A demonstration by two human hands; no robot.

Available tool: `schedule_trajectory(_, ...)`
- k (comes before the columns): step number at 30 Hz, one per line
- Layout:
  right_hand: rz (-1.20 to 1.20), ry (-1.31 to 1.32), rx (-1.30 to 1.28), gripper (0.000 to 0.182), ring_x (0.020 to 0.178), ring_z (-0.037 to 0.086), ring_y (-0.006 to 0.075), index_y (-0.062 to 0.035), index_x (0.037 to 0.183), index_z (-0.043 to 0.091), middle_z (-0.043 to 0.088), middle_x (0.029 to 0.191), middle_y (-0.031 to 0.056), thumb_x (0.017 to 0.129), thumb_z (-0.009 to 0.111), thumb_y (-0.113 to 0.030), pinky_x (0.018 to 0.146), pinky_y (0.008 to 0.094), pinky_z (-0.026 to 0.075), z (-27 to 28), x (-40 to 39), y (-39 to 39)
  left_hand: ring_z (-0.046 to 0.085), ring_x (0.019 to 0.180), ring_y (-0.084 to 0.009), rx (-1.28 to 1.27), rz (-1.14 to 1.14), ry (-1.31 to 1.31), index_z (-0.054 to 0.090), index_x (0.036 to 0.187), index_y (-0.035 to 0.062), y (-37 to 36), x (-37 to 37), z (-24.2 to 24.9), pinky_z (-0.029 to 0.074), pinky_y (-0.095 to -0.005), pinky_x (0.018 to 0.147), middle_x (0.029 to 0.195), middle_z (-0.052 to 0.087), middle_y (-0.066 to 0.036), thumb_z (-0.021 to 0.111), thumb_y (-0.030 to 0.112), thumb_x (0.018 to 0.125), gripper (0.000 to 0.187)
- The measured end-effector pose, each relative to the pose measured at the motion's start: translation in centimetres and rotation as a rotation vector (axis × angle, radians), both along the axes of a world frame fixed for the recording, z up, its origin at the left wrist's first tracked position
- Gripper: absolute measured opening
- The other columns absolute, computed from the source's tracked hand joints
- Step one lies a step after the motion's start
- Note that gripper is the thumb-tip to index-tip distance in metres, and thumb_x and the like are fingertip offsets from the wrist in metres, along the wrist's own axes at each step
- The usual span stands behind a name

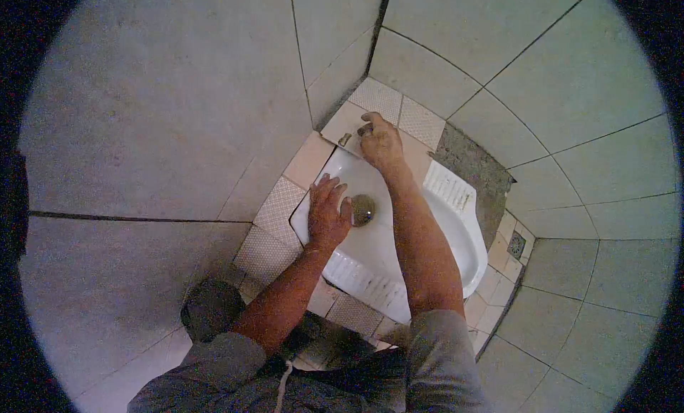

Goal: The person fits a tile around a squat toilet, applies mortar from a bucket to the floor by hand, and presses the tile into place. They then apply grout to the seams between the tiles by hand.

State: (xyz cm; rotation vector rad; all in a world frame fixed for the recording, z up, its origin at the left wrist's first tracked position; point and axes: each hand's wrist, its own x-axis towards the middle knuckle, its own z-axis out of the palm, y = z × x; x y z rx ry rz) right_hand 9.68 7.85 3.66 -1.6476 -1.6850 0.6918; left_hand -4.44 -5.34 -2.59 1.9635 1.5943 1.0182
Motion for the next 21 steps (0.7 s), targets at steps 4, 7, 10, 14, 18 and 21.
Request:
schedule_trajectory(4, 0.141, -0.123, 0.098, 0.033, 0.096, 0.060, 0.0331, -0.0070, 0.112, 0.055, 0.067, 0.096, 0.0153, 0.080, 0.049, -0.004, 0.088, 0.0417, 0.046, -0.8, 0.1, 0.3, 0.038, 0.128, -0.0379, 0.054, 0.006, 0.000, 0.057, 0.109, 0.0030, 0.0, 0.0, 0.2, 0.021, -0.0565, 0.108, 0.124, 0.050, -0.016, 0.058, 0.011, 0.082, 0.028)
schedule_trajectory(7, 0.198, -0.209, 0.123, 0.033, 0.098, 0.059, 0.0328, -0.0069, 0.113, 0.054, 0.066, 0.096, 0.0144, 0.082, 0.048, -0.004, 0.089, 0.0411, 0.046, -0.6, -0.6, 0.2, 0.038, 0.127, -0.0382, 0.044, 0.001, 0.015, 0.057, 0.108, 0.0032, 0.0, 0.0, 0.3, 0.021, -0.0569, 0.108, 0.123, 0.050, -0.016, 0.058, 0.010, 0.082, 0.028)
schedule_trajectory(10, 0.202, -0.267, 0.127, 0.032, 0.100, 0.058, 0.0337, -0.0071, 0.112, 0.055, 0.066, 0.095, 0.0144, 0.081, 0.048, -0.002, 0.089, 0.0430, 0.045, -0.6, -1.1, 0.1, 0.038, 0.127, -0.0381, 0.042, -0.007, 0.037, 0.057, 0.109, 0.0034, 0.0, 0.0, 0.6, 0.021, -0.0571, 0.108, 0.123, 0.050, -0.016, 0.058, 0.010, 0.082, 0.028)
schedule_trajectory(14, 0.227, -0.313, 0.195, 0.047, 0.098, 0.057, 0.0344, -0.0087, 0.114, 0.053, 0.063, 0.098, 0.0167, 0.068, 0.060, -0.006, 0.085, 0.0462, 0.045, -2.2, -0.6, 0.5, 0.038, 0.127, -0.0380, 0.068, -0.004, 0.026, 0.057, 0.109, 0.0039, 0.0, 0.1, 0.4, 0.021, -0.0575, 0.108, 0.123, 0.050, -0.016, 0.058, 0.010, 0.082, 0.028)
schedule_trajectory(18, 0.216, -0.358, 0.186, 0.044, 0.096, 0.057, 0.0348, -0.0075, 0.112, 0.053, 0.063, 0.097, 0.0177, 0.068, 0.059, -0.006, 0.083, 0.0467, 0.045, -1.2, -0.4, 0.0, 0.038, 0.128, -0.0379, 0.043, -0.001, 0.059, 0.057, 0.109, 0.0038, 0.0, 0.1, 0.4, 0.021, -0.0576, 0.108, 0.123, 0.050, -0.016, 0.058, 0.010, 0.082, 0.028)
schedule_trajectory(21, 0.204, -0.377, 0.176, 0.042, 0.096, 0.058, 0.0345, -0.0067, 0.110, 0.054, 0.063, 0.096, 0.0175, 0.068, 0.057, -0.005, 0.083, 0.0467, 0.045, -1.4, -0.1, -0.2, 0.038, 0.127, -0.0378, 0.100, -0.008, 0.033, 0.058, 0.106, -0.0002, 0.0, 0.1, 0.2, 0.023, -0.0581, 0.108, 0.121, 0.050, -0.017, 0.057, 0.011, 0.080, 0.028)
